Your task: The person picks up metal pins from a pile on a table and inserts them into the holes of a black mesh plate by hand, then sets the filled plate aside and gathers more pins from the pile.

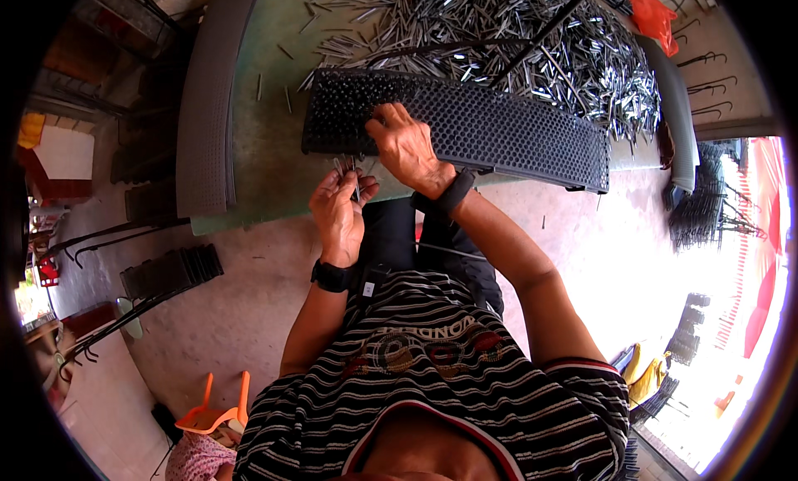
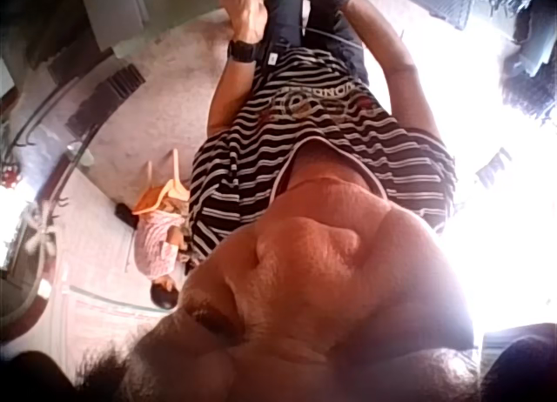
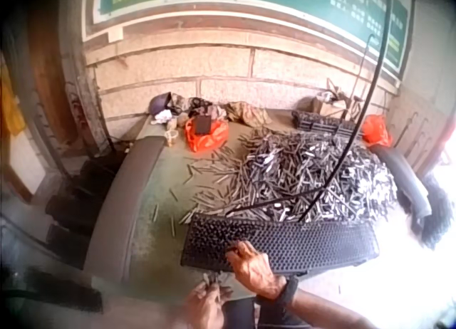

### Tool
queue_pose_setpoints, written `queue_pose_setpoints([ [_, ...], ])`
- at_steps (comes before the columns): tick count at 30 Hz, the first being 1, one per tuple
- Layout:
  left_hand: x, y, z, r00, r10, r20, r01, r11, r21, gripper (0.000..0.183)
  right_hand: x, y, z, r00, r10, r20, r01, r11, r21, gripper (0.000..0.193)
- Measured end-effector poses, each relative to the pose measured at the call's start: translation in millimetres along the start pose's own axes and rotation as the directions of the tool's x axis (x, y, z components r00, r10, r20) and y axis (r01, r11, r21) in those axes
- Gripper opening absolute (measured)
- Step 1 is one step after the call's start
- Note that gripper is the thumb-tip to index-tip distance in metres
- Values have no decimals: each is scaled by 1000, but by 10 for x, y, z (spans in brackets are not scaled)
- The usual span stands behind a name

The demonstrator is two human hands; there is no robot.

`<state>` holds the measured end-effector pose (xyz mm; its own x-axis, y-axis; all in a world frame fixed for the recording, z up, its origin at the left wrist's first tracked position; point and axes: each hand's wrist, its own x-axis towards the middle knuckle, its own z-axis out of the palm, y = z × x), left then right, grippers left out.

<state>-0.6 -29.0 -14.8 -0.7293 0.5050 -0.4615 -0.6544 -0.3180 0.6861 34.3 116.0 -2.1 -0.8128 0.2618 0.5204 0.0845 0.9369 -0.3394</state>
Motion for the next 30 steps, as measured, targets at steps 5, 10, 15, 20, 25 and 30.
queue_pose_setpoints([
  [5, -10, 10, 29, 999, -7, 41, 7, 1000, 3, 9, -36, -188, -168, 912, 357, 201, -399, 886, 237, 16],
  [10, -13, -37, 65, 998, -48, 49, 47, 999, 15, 16, -95, -153, -90, 862, 442, 248, -503, 681, 532, 15],
  [15, 18, -49, -20, 998, -63, -1, 63, 998, -6, 18, 39, -307, -68, 877, 480, -27, -358, 690, 629, 13],
  [20, 17, 2, -28, 999, -51, -15, 51, 999, 12, 18, -2, -225, 131, 946, 289, -147, -183, 850, 494, 14],
  [25, 20, 39, -46, 999, -52, 5, 52, 999, 14, 16, -29, -142, 179, 990, 60, -127, -31, 975, 220, 10],
  [30, -25, 80, -2, 998, -60, 3, 60, 996, 67, 15, -21, -228, 80, 991, 127, -50, -119, 983, 137, 10],
])
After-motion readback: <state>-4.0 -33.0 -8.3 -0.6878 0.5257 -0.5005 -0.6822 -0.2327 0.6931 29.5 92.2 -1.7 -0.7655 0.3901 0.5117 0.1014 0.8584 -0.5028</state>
